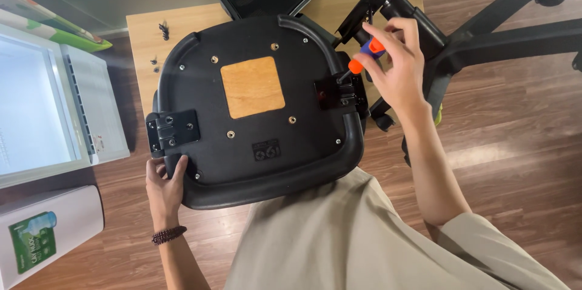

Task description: Using a screwdriver to tighten or remove screws from the base of an office chair seat.

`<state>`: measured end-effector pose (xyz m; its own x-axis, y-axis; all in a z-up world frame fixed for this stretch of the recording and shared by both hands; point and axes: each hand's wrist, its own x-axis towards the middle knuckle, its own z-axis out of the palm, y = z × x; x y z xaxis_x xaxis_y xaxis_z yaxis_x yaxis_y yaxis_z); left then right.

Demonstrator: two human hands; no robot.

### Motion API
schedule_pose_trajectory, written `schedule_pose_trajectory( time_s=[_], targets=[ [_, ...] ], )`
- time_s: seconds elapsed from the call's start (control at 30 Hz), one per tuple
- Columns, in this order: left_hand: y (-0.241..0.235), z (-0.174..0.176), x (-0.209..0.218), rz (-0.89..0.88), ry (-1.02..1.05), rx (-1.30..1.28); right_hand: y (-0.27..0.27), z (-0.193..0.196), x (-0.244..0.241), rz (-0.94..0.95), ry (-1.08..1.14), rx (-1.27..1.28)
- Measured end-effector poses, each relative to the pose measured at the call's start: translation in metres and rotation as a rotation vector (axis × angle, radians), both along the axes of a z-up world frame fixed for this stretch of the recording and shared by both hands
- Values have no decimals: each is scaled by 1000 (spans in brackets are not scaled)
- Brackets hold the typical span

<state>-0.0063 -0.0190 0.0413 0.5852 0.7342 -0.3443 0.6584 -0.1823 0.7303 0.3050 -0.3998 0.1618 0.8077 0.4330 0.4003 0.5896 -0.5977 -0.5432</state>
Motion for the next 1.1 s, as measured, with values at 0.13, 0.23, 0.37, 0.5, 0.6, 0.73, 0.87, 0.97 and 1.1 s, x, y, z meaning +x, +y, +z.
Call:
schedule_pose_trajectory(
  time_s=[0.13,0.23,0.37,0.5,0.6,0.73,0.87,0.97,1.1],
  targets=[
    [2,-4,-2,-7,8,14,-1,-10,3,22,1,183],
    [2,-3,-1,-5,8,11,-6,-9,7,31,28,255],
    [1,-1,-1,-4,13,2,-11,-8,8,62,61,258],
    [1,-2,-1,-1,10,14,-16,1,8,134,94,145],
    [-1,2,0,20,-6,-3,-19,9,8,144,288,210],
    [0,-1,-2,11,-3,7,-7,-17,6,32,242,231],
    [0,-1,-1,-5,-39,10,2,-31,3,-36,115,487],
    [-1,6,1,7,-28,-12,-2,-33,3,-2,202,558],
    [-1,4,1,7,1,-7,-11,-21,0,114,345,520]
  ],
)
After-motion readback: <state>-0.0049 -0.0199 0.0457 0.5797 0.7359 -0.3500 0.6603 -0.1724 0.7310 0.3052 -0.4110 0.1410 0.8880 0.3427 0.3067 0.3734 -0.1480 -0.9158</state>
